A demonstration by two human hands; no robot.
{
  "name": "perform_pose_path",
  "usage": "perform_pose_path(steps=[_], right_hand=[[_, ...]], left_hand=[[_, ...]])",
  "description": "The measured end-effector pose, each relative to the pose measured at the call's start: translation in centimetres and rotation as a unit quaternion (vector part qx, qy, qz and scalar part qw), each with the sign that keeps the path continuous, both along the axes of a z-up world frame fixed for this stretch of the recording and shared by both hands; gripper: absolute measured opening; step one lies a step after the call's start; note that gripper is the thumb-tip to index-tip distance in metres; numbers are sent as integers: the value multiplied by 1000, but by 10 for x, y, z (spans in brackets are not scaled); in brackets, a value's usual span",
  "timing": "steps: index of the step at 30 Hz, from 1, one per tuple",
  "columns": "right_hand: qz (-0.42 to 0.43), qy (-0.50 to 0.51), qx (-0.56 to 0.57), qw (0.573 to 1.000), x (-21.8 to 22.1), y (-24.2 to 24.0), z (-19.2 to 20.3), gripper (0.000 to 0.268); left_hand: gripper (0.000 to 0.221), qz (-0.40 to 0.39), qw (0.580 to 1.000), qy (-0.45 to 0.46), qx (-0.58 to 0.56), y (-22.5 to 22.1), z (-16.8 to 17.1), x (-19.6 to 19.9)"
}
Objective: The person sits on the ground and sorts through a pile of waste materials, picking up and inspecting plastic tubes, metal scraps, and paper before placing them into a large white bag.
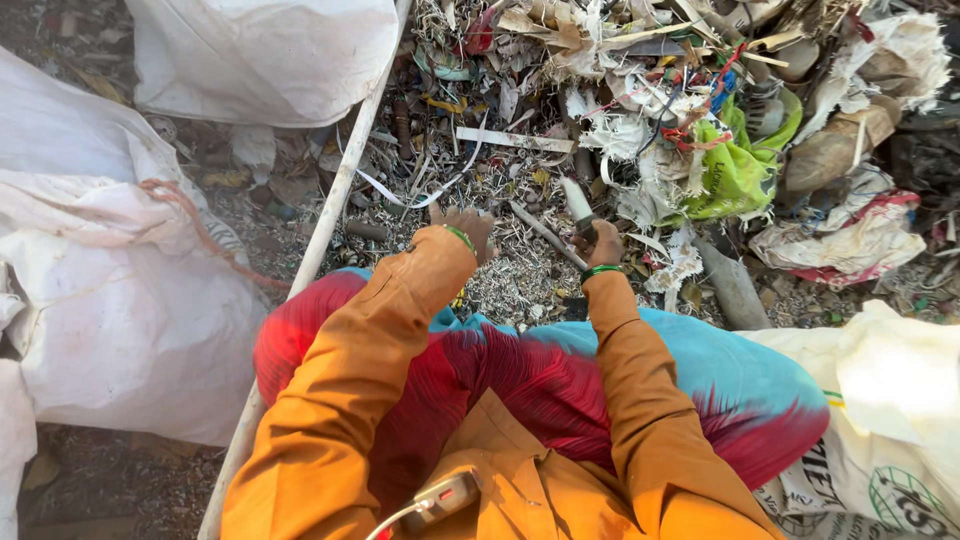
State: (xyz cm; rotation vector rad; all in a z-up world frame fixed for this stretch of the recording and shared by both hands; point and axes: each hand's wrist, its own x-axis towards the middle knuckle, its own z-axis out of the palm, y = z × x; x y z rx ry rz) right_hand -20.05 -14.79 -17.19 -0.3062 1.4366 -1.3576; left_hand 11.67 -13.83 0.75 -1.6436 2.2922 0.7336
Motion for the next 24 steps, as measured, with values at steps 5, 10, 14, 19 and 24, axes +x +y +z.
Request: perform_pose_path(steps=[5,10,14,19,24], right_hand=[[183,-182,-91,962,18,39,71,40],[250,-263,-176,915,41,63,103,42],[308,-408,-205,834,44,75,96,39],[259,-354,-200,876,48,77,97,38],[216,-316,-161,910,49,77,115,42]], left_hand=[[63,22,991,113,-67,-3,11,-22],[72,-20,900,417,-129,4,-2,-42],[53,-53,874,460,-150,13,-2,-57],[51,-138,860,424,-247,37,22,-63],[50,-176,853,394,-294,47,37,-65]])
